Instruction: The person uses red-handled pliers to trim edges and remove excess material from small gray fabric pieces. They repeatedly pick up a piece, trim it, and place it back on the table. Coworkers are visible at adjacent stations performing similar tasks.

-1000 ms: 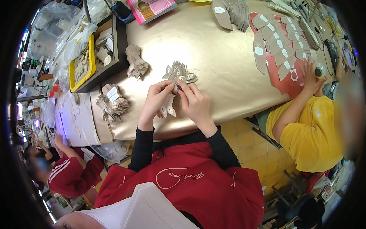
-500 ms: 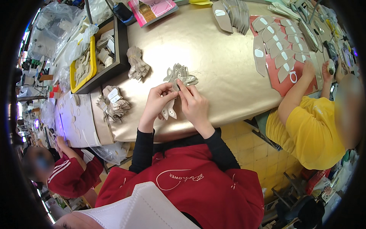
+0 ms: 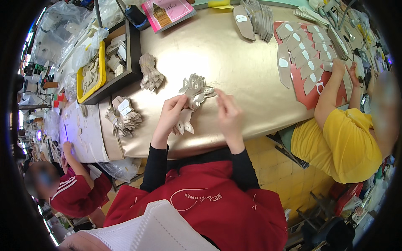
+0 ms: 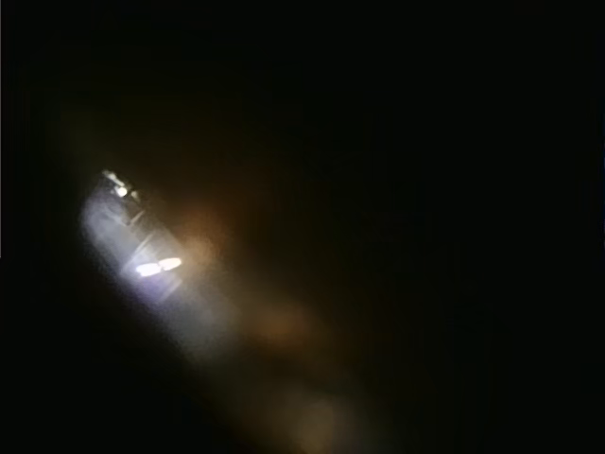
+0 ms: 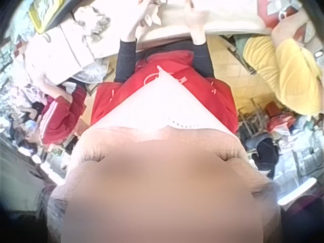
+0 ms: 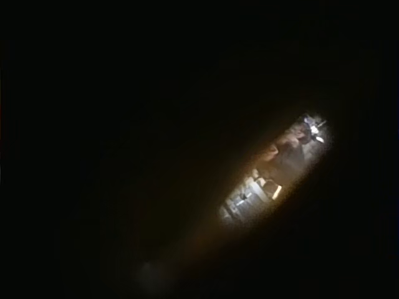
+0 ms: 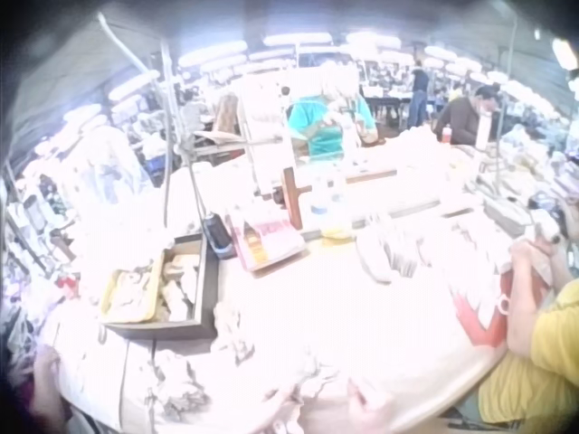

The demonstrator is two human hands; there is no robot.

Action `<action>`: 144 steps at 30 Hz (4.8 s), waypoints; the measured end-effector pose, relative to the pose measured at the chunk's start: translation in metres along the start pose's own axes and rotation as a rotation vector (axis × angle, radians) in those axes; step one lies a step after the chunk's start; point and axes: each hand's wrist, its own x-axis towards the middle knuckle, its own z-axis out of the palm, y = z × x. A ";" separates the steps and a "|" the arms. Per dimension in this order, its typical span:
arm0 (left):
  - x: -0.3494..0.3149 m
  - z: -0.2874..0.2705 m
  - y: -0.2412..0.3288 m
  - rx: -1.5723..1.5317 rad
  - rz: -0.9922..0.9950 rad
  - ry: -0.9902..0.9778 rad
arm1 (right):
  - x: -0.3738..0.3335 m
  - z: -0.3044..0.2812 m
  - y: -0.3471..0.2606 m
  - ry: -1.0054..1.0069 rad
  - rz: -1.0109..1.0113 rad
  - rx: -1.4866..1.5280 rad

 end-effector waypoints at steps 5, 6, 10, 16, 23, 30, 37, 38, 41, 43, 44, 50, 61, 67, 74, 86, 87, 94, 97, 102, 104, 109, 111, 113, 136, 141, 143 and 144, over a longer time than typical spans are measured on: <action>-0.003 -0.003 0.009 0.362 0.362 -0.055 | 0.022 -0.024 0.014 0.172 0.147 -0.058; -0.006 -0.003 0.012 0.381 0.223 -0.122 | 0.023 -0.026 0.016 0.126 0.200 -0.149; -0.007 -0.002 0.023 0.484 0.135 -0.176 | 0.027 -0.003 0.016 -0.116 0.068 -0.057; -0.004 0.000 0.021 0.649 0.188 -0.063 | 0.019 0.021 0.008 -0.127 -0.009 -0.008; -0.004 0.012 0.016 0.729 0.253 0.008 | 0.002 0.002 0.006 -0.250 0.284 0.255; 0.002 0.007 0.007 0.354 0.081 0.017 | 0.000 0.003 -0.008 0.106 -0.167 0.051; 0.002 0.002 0.005 0.028 -0.032 0.021 | -0.015 0.016 -0.012 -0.073 -0.375 -0.114; 0.002 0.001 0.005 0.014 -0.034 0.024 | -0.016 0.018 -0.011 -0.068 -0.399 -0.100; 0.003 0.000 0.004 -0.001 -0.035 0.001 | -0.017 0.022 -0.008 -0.074 -0.411 -0.119; 0.004 -0.001 0.003 -0.022 -0.055 -0.005 | -0.017 0.024 -0.007 -0.073 -0.416 -0.130; 0.004 -0.001 0.002 -0.032 -0.071 -0.005 | -0.017 0.025 -0.007 -0.071 -0.415 -0.135; 0.005 -0.004 0.004 0.029 -0.057 -0.015 | -0.016 0.030 -0.003 -0.074 -0.462 -0.218; 0.003 -0.002 0.000 0.113 0.050 -0.011 | -0.010 0.008 0.002 0.045 -0.240 -0.018; 0.001 -0.003 0.003 0.258 -0.041 -0.008 | 0.012 -0.002 0.000 0.050 0.019 0.051; 0.003 -0.003 0.011 0.358 -0.072 0.033 | 0.016 0.024 0.012 -0.171 0.076 0.075; 0.001 -0.018 0.022 0.527 0.023 -0.309 | 0.004 0.017 0.000 -0.166 0.050 0.121; -0.001 -0.019 0.022 0.559 0.055 -0.340 | 0.003 0.017 0.001 -0.201 0.062 0.105; -0.003 -0.017 0.015 0.494 0.016 -0.328 | -0.002 0.029 0.008 -0.109 0.088 0.074; -0.004 -0.011 0.010 0.468 -0.024 -0.220 | 0.000 0.028 0.009 -0.049 0.016 0.107; 0.004 0.001 0.007 0.405 0.026 -0.094 | 0.006 0.011 0.006 -0.196 0.169 0.243; 0.002 0.003 0.008 0.397 0.022 -0.072 | 0.006 0.006 0.002 -0.271 0.268 0.269; 0.001 0.006 0.011 0.323 -0.004 0.001 | 0.007 0.001 -0.016 -0.121 0.229 0.368; 0.000 0.006 0.010 0.188 -0.061 0.027 | 0.004 -0.003 -0.020 -0.107 0.211 0.349; -0.001 0.004 0.009 0.108 -0.125 0.025 | 0.001 -0.005 -0.020 -0.097 -0.009 0.338; 0.003 -0.005 0.015 -0.057 -0.116 -0.003 | 0.010 0.012 -0.018 -0.236 -0.425 -0.124; 0.003 -0.005 0.016 -0.055 -0.119 -0.012 | 0.012 0.011 -0.013 -0.262 -0.455 -0.144; 0.003 -0.005 0.016 -0.054 -0.120 -0.009 | 0.011 0.013 -0.009 -0.236 -0.504 -0.176; 0.002 -0.004 0.016 -0.053 -0.120 -0.008 | 0.010 0.013 -0.008 -0.228 -0.502 -0.175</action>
